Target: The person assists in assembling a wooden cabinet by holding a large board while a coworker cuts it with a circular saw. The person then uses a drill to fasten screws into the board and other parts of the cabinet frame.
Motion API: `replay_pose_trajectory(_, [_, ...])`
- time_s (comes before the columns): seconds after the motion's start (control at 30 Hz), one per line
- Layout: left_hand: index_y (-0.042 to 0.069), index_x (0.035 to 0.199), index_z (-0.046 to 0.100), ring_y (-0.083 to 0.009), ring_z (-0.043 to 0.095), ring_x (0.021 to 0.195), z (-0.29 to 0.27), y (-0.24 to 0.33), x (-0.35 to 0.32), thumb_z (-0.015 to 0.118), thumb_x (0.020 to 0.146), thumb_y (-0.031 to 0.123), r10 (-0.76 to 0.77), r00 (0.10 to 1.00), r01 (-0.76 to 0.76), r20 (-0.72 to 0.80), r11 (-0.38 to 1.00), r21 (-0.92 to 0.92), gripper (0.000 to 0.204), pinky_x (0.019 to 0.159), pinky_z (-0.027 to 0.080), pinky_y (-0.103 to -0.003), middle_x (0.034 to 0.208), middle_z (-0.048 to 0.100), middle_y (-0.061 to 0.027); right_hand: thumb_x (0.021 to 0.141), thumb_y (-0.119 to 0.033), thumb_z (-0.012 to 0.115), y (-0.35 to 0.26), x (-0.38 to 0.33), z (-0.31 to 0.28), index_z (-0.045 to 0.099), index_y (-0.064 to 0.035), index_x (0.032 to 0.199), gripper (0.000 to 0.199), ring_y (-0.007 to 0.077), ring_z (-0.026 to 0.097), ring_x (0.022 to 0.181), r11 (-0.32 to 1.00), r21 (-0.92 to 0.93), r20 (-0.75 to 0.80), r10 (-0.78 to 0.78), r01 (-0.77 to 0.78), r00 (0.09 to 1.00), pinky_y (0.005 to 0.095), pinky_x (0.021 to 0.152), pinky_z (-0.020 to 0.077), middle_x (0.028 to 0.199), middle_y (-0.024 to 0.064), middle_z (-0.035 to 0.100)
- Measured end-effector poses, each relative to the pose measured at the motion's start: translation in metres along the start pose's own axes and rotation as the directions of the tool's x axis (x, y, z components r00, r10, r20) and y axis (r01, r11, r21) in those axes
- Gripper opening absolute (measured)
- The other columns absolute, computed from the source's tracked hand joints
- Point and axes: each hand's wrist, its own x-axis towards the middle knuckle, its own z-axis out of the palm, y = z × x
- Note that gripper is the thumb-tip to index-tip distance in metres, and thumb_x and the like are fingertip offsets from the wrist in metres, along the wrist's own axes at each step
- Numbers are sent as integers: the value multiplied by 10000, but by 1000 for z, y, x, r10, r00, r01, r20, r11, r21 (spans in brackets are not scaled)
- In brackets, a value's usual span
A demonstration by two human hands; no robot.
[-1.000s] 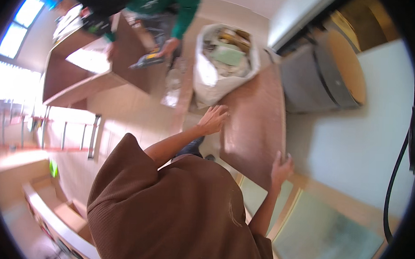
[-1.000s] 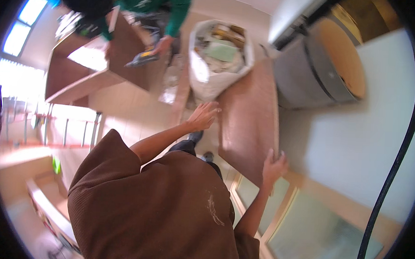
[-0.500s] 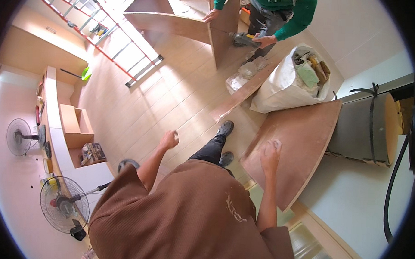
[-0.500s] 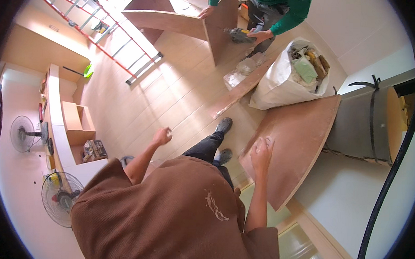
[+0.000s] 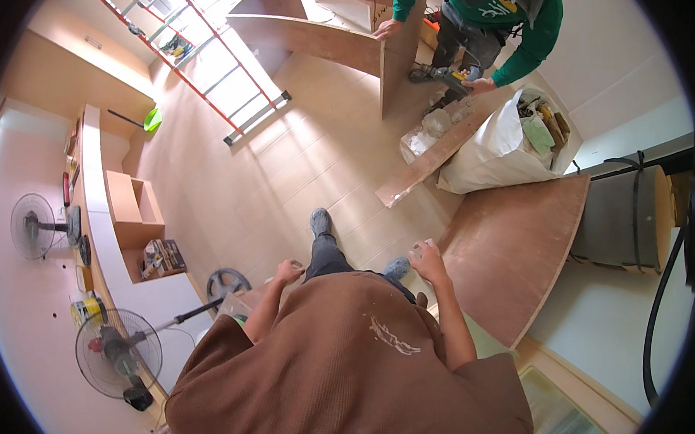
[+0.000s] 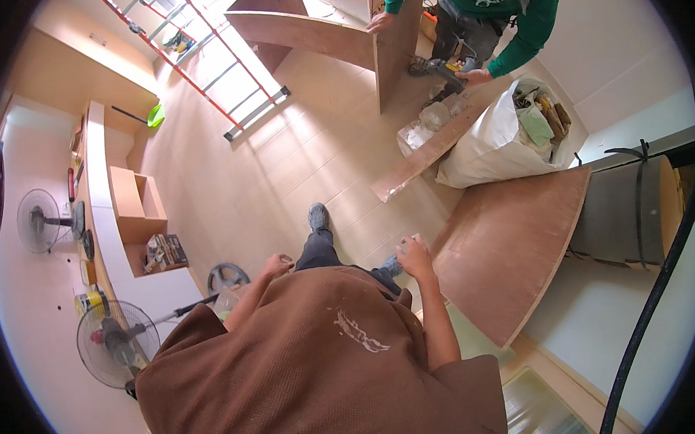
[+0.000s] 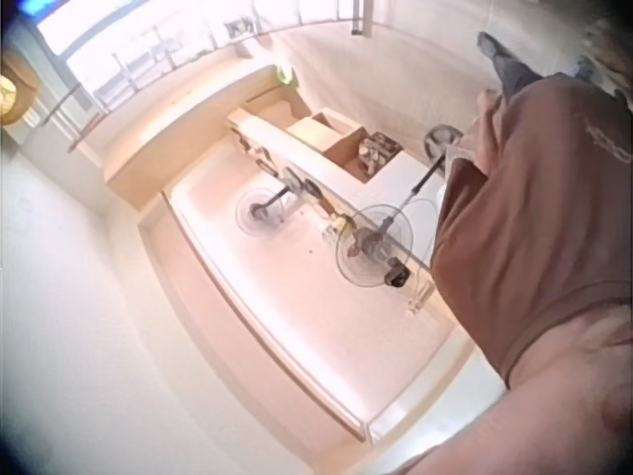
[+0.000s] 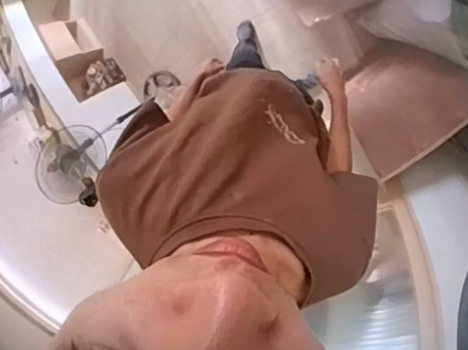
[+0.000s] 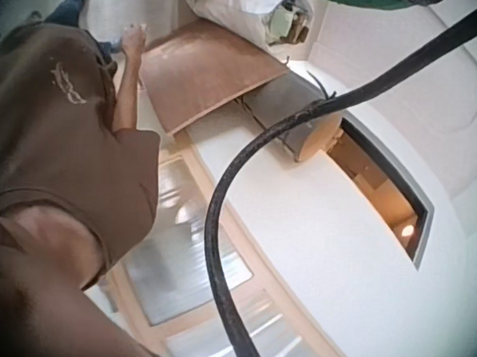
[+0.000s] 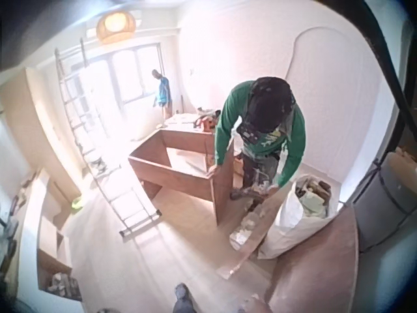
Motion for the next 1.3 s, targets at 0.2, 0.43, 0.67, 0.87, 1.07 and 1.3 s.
replay_pose_trajectory(0.2, [21,1032,655,-179,676,682,-95,0,76,672,749,215,88,994,-94,-67,991,-94,343,681,533,-298,796,701,-129,785,-247,616,-12,53,42,623,-20,959,286,356,598,892,990,-27,16,141,-140,990,420,797,479,931,205,612])
replay_pose_trajectory(0.43, [8,1008,651,-175,668,652,-229,-24,128,668,753,224,105,984,-113,-145,992,-51,334,665,531,-308,787,698,-138,769,-211,627,-64,99,127,649,-11,860,221,291,639,754,964,100,10,246,-246,969,381,706,504,807,166,657])
replay_pose_trajectory(0.67, [11,1041,643,-251,670,840,-312,26,190,659,759,231,185,965,-173,-186,982,78,358,762,518,-347,924,687,-174,775,-155,607,-124,146,147,662,-15,840,164,263,653,765,908,332,-143,316,-255,938,344,723,511,821,177,667])
replay_pose_trajectory(0.87, [60,1053,630,-305,635,908,-357,188,249,661,761,207,517,813,-465,-268,853,236,329,815,497,-390,1053,606,-196,766,-209,595,-97,203,143,665,-9,876,239,292,658,810,916,156,-11,376,-370,926,364,752,507,837,184,671])
replay_pose_trajectory(1.07, [57,1109,572,-348,568,984,-418,346,302,663,744,139,841,484,-643,-243,530,553,385,865,451,-433,1077,534,-204,702,-210,610,-39,271,148,676,-16,755,212,321,661,749,846,145,161,492,-514,856,389,723,512,738,197,659])
replay_pose_trajectory(1.3, [40,1163,544,-374,500,1096,-468,464,339,672,713,82,893,404,-618,-200,428,660,469,939,419,-412,1146,497,-217,771,-178,577,-67,354,121,645,2,844,206,165,614,610,807,473,-135,464,-354,875,301,588,487,683,88,633])
